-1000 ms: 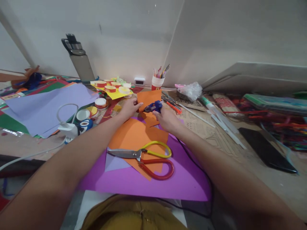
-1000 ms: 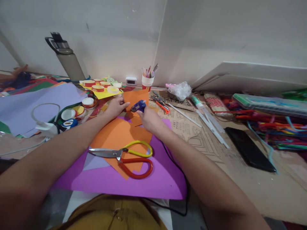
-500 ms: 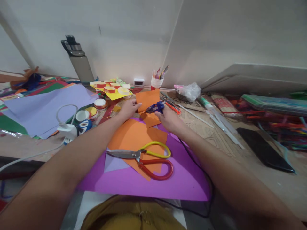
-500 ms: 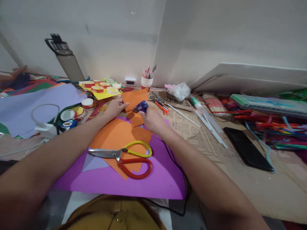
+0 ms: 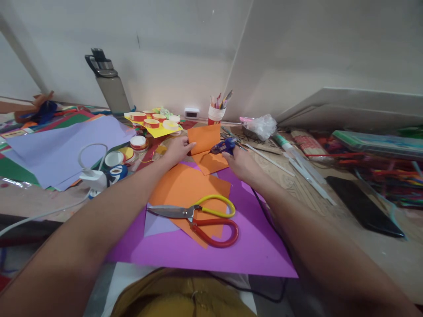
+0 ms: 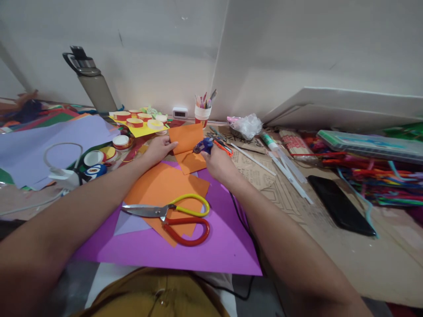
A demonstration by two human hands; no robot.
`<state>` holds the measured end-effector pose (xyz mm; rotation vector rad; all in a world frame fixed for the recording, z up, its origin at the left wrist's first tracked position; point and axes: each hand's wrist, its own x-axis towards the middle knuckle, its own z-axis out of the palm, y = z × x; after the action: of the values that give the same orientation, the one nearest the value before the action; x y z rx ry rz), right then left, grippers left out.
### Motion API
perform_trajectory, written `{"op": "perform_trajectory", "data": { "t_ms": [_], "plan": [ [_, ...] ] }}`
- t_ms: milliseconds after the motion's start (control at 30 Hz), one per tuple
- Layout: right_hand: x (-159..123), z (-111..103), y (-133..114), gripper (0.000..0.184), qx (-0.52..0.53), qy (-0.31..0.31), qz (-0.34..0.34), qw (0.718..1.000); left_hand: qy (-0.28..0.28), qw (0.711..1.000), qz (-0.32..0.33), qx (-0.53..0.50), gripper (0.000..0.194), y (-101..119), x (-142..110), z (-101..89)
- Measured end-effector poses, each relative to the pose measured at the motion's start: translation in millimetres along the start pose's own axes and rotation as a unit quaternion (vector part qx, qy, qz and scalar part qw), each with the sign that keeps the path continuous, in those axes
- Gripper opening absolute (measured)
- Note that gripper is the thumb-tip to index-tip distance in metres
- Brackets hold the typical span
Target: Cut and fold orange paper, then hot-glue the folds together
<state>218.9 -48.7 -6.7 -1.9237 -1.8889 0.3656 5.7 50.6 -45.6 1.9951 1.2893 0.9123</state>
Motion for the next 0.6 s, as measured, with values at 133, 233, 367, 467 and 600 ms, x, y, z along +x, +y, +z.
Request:
{"op": "perform_trajectory", "data": {
  "t_ms": [133, 233, 367, 467, 600],
  "plan": [
    [3.7, -3.6, 4.4, 0.036, -0.025, 0.01, 0.035, 0.999, 0.008, 1.0, 0.014, 0.023, 0.022, -1.3, 0.5, -0.4],
    [2.1, -0.2, -0.7, 0.034, -0.011, 0.002, 0.014, 1.0, 0.009, 1.0, 0.019, 0.017, 0.022, 0.7, 0.2, -1.2],
    [1.5, 6.4, -6.7, 0.032, 0.014, 0.007, -0.025, 1.0, 0.01, 1.0, 0.006, 0.016, 0.022, 2.9, -0.5, -1.7],
    [3.6, 6.6, -5.0, 0.034, -0.005, 0.01, 0.0, 1.0, 0.008, 1.0, 0.011, 0.013, 0.023, 2.6, -0.7, -1.4],
    [3.3, 5.0, -4.1, 0.035, -0.015, 0.006, 0.01, 1.0, 0.009, 1.0, 0.016, 0.01, 0.025, 1.2, -0.5, -1.2]
  ]
}}
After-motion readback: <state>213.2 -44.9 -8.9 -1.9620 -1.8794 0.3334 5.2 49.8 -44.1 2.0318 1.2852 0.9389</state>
